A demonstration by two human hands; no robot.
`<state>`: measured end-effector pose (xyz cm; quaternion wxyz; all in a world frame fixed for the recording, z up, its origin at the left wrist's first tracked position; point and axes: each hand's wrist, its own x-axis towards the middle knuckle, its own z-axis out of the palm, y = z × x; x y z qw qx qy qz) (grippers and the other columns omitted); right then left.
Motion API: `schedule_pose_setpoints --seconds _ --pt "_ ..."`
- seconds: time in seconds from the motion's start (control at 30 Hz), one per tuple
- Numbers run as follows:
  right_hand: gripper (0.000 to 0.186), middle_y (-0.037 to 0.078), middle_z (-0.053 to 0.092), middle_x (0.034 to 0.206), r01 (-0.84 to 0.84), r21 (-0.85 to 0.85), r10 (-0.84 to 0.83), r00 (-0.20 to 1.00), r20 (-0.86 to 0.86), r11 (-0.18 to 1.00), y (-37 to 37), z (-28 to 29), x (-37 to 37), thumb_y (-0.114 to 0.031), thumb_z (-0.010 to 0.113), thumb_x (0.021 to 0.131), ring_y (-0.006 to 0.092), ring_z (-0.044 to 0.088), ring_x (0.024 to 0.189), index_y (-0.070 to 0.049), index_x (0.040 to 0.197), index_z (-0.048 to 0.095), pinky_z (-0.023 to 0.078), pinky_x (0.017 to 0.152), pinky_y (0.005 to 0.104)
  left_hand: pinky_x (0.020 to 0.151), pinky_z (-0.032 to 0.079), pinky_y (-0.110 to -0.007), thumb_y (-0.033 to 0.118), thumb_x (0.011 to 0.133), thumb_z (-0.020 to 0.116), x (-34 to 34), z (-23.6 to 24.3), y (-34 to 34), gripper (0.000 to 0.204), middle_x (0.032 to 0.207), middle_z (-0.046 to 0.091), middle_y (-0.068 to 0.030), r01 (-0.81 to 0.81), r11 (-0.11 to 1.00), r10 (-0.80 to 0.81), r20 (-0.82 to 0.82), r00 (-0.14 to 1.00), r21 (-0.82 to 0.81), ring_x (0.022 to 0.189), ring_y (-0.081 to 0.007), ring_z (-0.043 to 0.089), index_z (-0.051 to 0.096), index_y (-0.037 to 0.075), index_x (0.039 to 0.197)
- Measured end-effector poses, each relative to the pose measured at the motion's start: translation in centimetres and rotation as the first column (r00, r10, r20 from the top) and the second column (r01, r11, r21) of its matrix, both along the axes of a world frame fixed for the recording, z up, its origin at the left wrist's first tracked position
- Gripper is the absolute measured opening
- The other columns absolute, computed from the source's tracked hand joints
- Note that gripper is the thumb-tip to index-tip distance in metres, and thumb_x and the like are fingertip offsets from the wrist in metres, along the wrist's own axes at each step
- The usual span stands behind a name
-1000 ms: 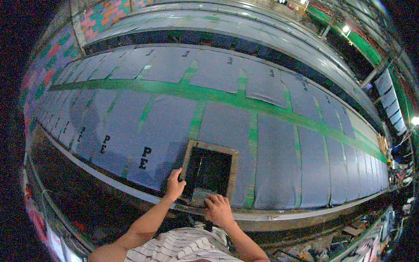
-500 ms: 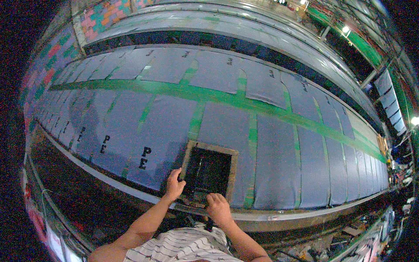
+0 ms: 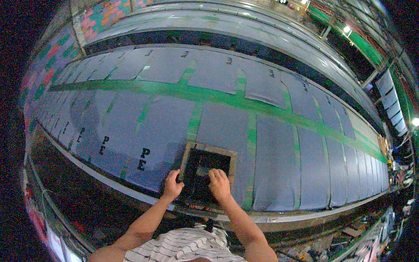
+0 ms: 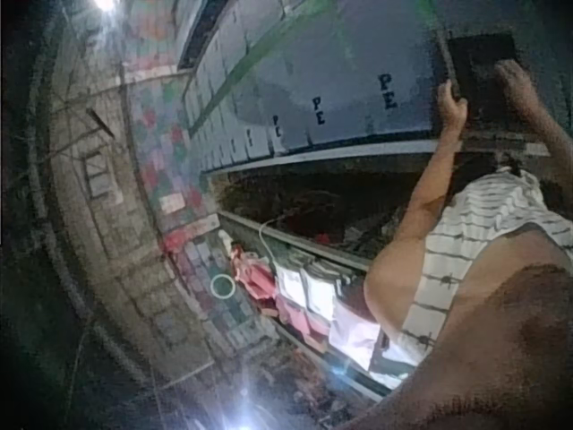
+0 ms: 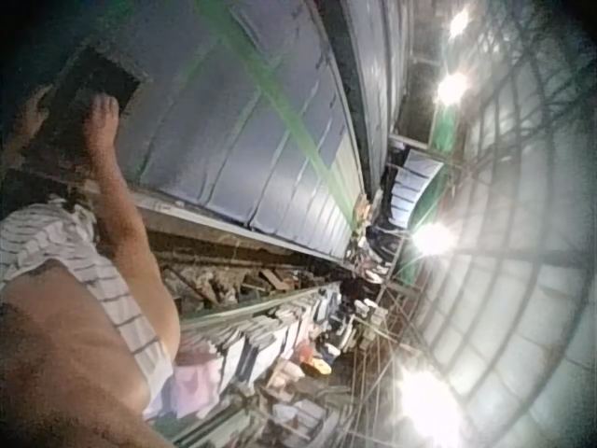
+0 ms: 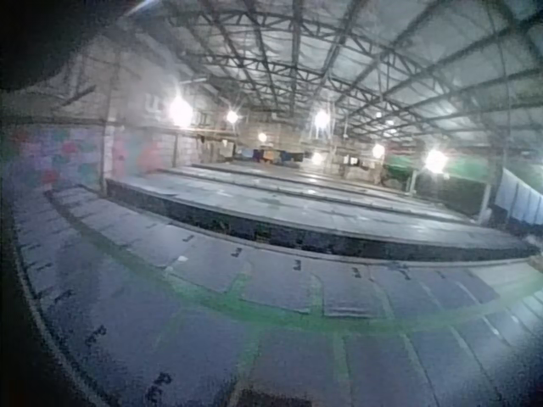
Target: The person uses a squeegee to press ink through a screen-printing frame onto a gray fabric panel laid on a green work surface. The person repeatedly repositions the frame and scrapes ink across it to print the letters 'PE' on successive panels.
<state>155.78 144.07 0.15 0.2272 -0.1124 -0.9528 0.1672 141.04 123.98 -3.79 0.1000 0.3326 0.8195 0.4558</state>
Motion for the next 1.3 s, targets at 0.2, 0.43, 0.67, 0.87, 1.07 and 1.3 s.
schedule_pose_setpoints --seconds 0.2,0.43,0.67,0.87,1.07,1.3 --pt "0.051 0.016 0.063 0.115 0.022 0.024 -0.022 1.000 -0.005 0.999 2.8 -0.1 -2.3 0.007 0.065 0.063 0.0375 0.059 0.110 0.000 0.113 0.059 0.050 0.096 0.0451 0.097 0.048 -0.046 0.001 0.073 0.070 0.2 0.0 0.1 0.058 0.123 0.058 -0.0230 -0.011 1.000 0.012 -0.008 1.000 0.020 0.115 -0.0420 0.057 0.055 -0.006 0.128" --pt "0.041 0.017 0.065 0.110 0.017 -0.079 -0.018 1.000 -0.021 0.997 4.1 2.7 -3.6 0.006 0.063 0.066 0.0380 0.060 0.107 -0.002 0.107 0.062 0.052 0.092 0.0463 0.098 0.047 -0.046 0.001 0.070 0.071 0.2 -0.4 -0.3 0.062 0.125 0.057 -0.0228 -0.018 1.000 0.018 0.007 1.000 0.007 0.116 -0.0423 0.056 0.055 -0.005 0.129" --pt "0.040 0.018 0.064 0.107 0.060 -0.093 -0.052 0.995 0.086 0.994 6.1 0.7 -5.2 0.005 0.063 0.066 0.0399 0.059 0.104 -0.002 0.106 0.062 0.051 0.090 0.0483 0.099 0.047 -0.046 0.003 0.071 0.071 0.0 -1.4 0.0 0.062 0.126 0.057 -0.0238 -0.011 1.000 0.011 -0.007 1.000 0.008 0.116 -0.0435 0.055 0.055 -0.005 0.129" --pt "0.035 0.017 0.062 0.105 0.023 -0.102 -0.015 0.997 0.076 0.995 1.4 0.7 -1.3 0.002 0.063 0.068 0.0389 0.057 0.104 -0.002 0.103 0.059 0.050 0.089 0.0483 0.100 0.046 -0.049 0.002 0.075 0.071 0.1 -2.5 -0.2 0.059 0.128 0.057 -0.0241 -0.021 0.999 0.022 -0.008 1.000 0.045 0.118 -0.0441 0.055 0.054 -0.005 0.131" --pt "0.044 0.018 0.062 0.112 -0.025 -0.086 0.035 0.992 0.120 0.996 -5.5 1.6 4.6 0.006 0.063 0.065 0.0392 0.058 0.107 0.000 0.109 0.058 0.050 0.092 0.0463 0.102 0.045 -0.048 0.001 0.076 0.068 0.5 -0.7 -0.1 0.058 0.127 0.056 -0.0233 -0.052 0.998 0.052 0.005 0.999 -0.034 0.118 -0.0426 0.054 0.053 -0.005 0.132" --pt "0.052 0.018 0.061 0.118 0.012 -0.039 -0.008 0.996 0.092 0.999 -10.3 1.4 8.3 0.002 0.065 0.068 0.0376 0.058 0.111 0.000 0.119 0.058 0.048 0.096 0.0482 0.103 0.045 -0.046 0.002 0.077 0.066 0.5 0.2 0.0 0.058 0.129 0.055 -0.0228 -0.042 0.997 0.044 0.032 0.999 -0.064 0.121 -0.0413 0.053 0.052 -0.005 0.133"
